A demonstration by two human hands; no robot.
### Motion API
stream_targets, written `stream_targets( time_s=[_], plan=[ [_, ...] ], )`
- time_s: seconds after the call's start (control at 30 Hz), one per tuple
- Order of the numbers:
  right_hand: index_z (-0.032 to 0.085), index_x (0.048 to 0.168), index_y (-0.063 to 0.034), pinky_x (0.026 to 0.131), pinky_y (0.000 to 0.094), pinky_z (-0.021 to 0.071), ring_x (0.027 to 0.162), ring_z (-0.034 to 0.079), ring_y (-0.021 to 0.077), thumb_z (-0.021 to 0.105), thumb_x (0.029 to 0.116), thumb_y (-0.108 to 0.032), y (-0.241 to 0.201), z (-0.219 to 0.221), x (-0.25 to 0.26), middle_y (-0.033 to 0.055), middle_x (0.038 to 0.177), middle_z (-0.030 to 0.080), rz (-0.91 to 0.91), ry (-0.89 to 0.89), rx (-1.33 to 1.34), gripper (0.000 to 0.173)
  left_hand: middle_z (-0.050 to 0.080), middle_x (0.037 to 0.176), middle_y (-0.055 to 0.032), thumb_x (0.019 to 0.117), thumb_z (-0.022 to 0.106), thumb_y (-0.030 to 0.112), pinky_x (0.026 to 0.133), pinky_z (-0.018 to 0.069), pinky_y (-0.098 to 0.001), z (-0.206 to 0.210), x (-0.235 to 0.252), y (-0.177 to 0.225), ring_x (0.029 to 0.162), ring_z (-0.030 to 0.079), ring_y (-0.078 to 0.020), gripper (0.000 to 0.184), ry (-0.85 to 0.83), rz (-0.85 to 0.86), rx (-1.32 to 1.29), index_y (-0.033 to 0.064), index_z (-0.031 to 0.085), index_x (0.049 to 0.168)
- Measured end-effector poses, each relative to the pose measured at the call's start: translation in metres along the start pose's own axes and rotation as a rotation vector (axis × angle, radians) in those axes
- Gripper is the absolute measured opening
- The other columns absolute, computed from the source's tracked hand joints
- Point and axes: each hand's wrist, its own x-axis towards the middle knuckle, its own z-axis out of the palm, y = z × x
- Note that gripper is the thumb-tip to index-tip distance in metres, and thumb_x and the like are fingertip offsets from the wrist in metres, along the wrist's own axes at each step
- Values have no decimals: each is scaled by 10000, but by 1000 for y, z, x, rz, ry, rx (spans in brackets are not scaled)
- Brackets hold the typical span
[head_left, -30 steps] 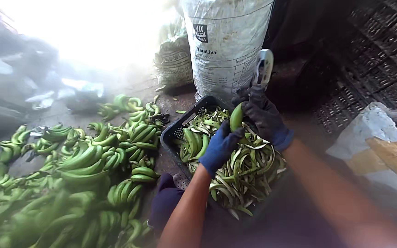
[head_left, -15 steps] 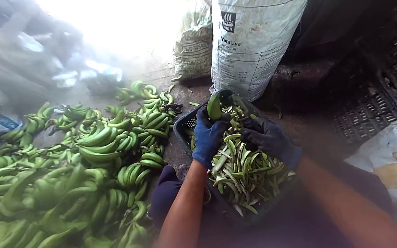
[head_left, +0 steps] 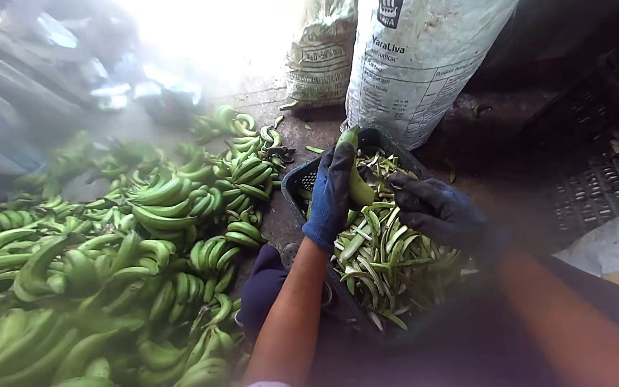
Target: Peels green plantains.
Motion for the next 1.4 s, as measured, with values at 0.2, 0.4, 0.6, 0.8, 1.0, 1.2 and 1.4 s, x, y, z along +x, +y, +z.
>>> stream_targets(
  time_s=[0.2, 0.4, 0.6, 0.8, 1.0, 1.2, 1.4],
  plan=[
    [550, 1480, -237, 1000, 568, 497, 1195, 628, 338, 617, 988, -393, 8, -18, 28, 145, 1282, 670, 116, 147, -491, 521, 656, 927, -5, 1073, 275, 564, 482, 517, -264, 17, -20, -1, 623, 600, -89, 472, -150, -12, -17, 329, 515, 1404],
    [452, 1546, -232, 945, 434, 548, 1102, 648, 171, 577, 1013, -395, 1, -38, 20, 78, 1327, 636, 247, 186, -194, 571, 668, 958, -21, 1070, 358, 479, 542, 552, -248, 1, -3, -1, 688, 637, -100, 409, -395, -113, -320, 198, 564, 1283],
    [598, 1438, -210, 950, 372, 547, 1109, 643, 112, 654, 944, -395, -6, 3, 7, 17, 1243, 682, -27, -38, -85, 530, 624, 1305, -23, 1084, 353, 498, 839, 560, -385, 3, -4, -8, 1021, 638, -130, 509, 68, 77, 123, 283, 389, 1544],
    [542, 1482, -215, 1029, 533, 474, 1207, 605, 291, 576, 1006, -461, 19, -41, 33, 132, 1299, 646, 104, 201, -380, 537, 665, 1041, -4, 1075, 325, 455, 603, 569, -249, 11, -16, 3, 753, 643, -68, 482, -394, -58, -82, 246, 435, 1495],
    [580, 1454, -224, 920, 404, 544, 1076, 640, 161, 627, 944, -454, -4, -7, 13, 43, 1194, 677, -135, -11, -238, 562, 625, 1252, -63, 1098, 326, 389, 903, 554, -315, 16, 9, -14, 1041, 633, -82, 498, 69, 68, -59, 110, 418, 1501],
    [579, 1461, -247, 956, 464, 524, 1114, 653, 241, 638, 917, -383, 2, -11, 16, 91, 1240, 686, -268, -16, -361, 564, 593, 1295, -90, 1101, 347, 286, 962, 513, -242, 23, 9, -10, 1094, 605, -42, 521, 190, 227, -126, -3, 299, 1531],
    [567, 1471, -236, 1034, 542, 466, 1237, 588, 314, 606, 989, -371, 9, -39, 26, 137, 1334, 631, 15, 64, -369, 502, 662, 930, 88, 1081, 354, 295, 637, 558, -178, 12, -18, 3, 752, 633, 14, 287, -429, 60, -289, 182, 538, 1270]
  ],
)
